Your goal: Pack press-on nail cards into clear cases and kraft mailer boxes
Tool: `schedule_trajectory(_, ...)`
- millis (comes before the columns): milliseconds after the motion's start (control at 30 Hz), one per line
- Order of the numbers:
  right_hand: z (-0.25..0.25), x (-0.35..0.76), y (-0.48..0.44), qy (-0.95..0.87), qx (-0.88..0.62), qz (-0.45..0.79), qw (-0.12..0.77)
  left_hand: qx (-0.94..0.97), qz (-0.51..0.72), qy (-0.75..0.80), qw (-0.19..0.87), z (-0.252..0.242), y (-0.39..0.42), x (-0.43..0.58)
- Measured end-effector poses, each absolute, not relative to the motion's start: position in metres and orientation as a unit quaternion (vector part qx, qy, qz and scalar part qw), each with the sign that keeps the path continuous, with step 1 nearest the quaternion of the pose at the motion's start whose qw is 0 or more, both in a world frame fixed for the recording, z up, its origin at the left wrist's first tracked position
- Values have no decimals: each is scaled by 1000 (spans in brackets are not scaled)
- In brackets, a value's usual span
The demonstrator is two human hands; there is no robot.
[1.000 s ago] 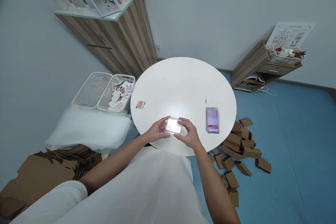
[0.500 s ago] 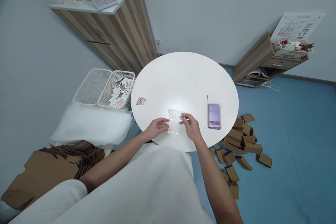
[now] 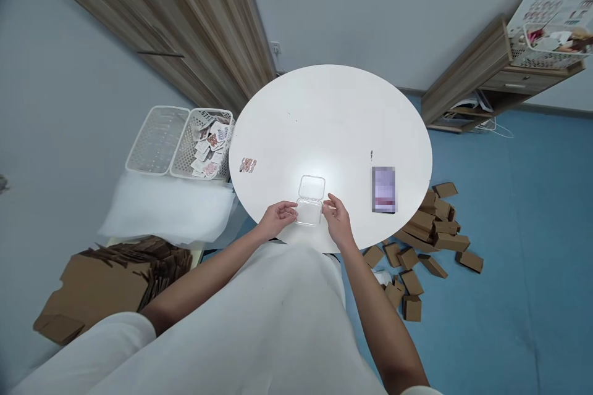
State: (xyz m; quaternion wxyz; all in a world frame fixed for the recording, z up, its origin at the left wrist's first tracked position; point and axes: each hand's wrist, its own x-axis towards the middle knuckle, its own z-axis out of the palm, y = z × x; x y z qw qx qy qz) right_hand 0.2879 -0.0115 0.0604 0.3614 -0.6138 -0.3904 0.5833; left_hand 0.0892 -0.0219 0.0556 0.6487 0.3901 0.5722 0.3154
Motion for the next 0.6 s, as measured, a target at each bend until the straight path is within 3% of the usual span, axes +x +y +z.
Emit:
schedule_trajectory(200, 48, 285, -41, -403, -649, 573, 299, 380, 288, 602, 641, 33, -23, 95)
schedule_trajectory(600, 5, 278, -40, -376, -658, 576, 305, 435, 245, 646, 577, -3, -19, 100)
